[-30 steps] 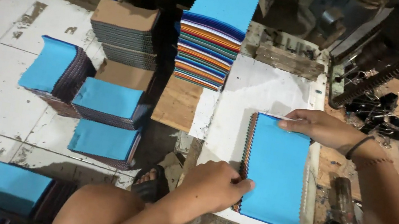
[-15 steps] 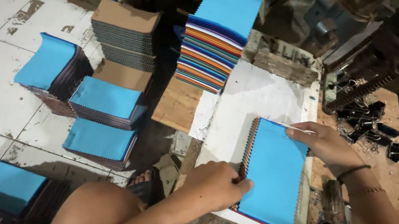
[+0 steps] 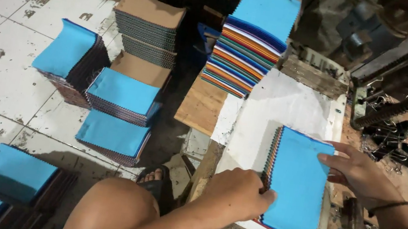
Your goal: Assembling fabric swatch notebooks by stacking fabric layers and cardboard backings and fastening them together.
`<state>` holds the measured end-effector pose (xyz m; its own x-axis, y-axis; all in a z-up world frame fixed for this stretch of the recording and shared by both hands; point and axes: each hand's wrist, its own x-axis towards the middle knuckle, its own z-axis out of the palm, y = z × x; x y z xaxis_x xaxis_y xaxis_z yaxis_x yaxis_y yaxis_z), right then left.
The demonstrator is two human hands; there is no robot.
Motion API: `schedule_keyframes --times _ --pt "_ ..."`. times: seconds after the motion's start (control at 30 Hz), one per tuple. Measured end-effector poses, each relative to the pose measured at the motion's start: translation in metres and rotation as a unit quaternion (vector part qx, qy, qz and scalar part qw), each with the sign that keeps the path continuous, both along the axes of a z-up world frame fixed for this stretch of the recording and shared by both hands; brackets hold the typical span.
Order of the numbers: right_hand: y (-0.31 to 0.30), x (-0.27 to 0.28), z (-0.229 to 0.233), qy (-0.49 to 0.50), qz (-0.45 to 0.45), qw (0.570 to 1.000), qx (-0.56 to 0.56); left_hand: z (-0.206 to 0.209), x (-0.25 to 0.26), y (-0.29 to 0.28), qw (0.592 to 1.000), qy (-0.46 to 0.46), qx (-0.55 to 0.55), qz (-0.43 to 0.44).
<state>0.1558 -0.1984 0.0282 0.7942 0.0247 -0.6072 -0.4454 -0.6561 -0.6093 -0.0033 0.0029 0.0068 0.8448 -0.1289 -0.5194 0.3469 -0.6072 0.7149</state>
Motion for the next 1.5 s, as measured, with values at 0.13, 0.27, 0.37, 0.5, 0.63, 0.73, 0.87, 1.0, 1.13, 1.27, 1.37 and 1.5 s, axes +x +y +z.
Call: schedule_keyframes --times 0.13,0.27,0.37,0.5,0.63,0.73,0.87,1.0,1.13,1.27,1.37,1.5 --pt "0.002 -0.014 0.014 0.016 0.007 0.999 -0.031 -0.014 0.004 -0.005 1.0 -0.009 0.011 -0.008" --pt "-0.022 -0.028 0.004 -0.008 0.021 1.0 0.002 -0.011 0.004 -0.004 1.0 0.0 0.011 -0.003" --pt "-0.021 -0.047 0.017 0.027 0.086 0.991 -0.101 -0.01 0.003 -0.004 1.0 0.0 0.011 -0.003" --pt "-0.058 -0.053 -0.018 0.067 0.232 0.963 -0.119 0.002 -0.001 0.0 1.0 0.013 0.005 0.005" --pt "-0.079 -0.071 -0.033 0.103 0.241 0.964 -0.035 -0.007 0.001 -0.002 1.0 0.005 0.004 0.003" --pt "-0.08 -0.089 -0.037 0.091 0.097 0.991 0.023 -0.007 0.001 -0.002 0.999 0.01 0.025 -0.019" --pt "-0.061 -0.103 -0.023 0.115 -0.007 0.993 -0.001 0.0 -0.001 0.0 0.998 0.012 0.035 -0.042" --pt "-0.069 -0.107 -0.035 0.128 -0.041 0.991 0.026 -0.002 -0.001 0.0 0.998 0.04 0.031 -0.038" --pt "-0.046 -0.115 -0.007 0.149 -0.05 0.986 -0.053 0.007 0.001 -0.002 0.995 0.079 0.047 -0.04" --pt "-0.056 -0.114 -0.013 0.114 0.074 0.987 -0.079 0.004 0.002 -0.003 0.995 0.077 0.063 -0.03" --pt "-0.06 -0.118 -0.021 0.078 0.093 0.991 -0.057 0.003 0.003 -0.003 0.994 0.077 0.069 -0.02" --pt "-0.069 -0.119 -0.035 0.03 0.12 0.991 -0.053 -0.001 0.003 -0.003 0.994 0.068 0.076 -0.027"
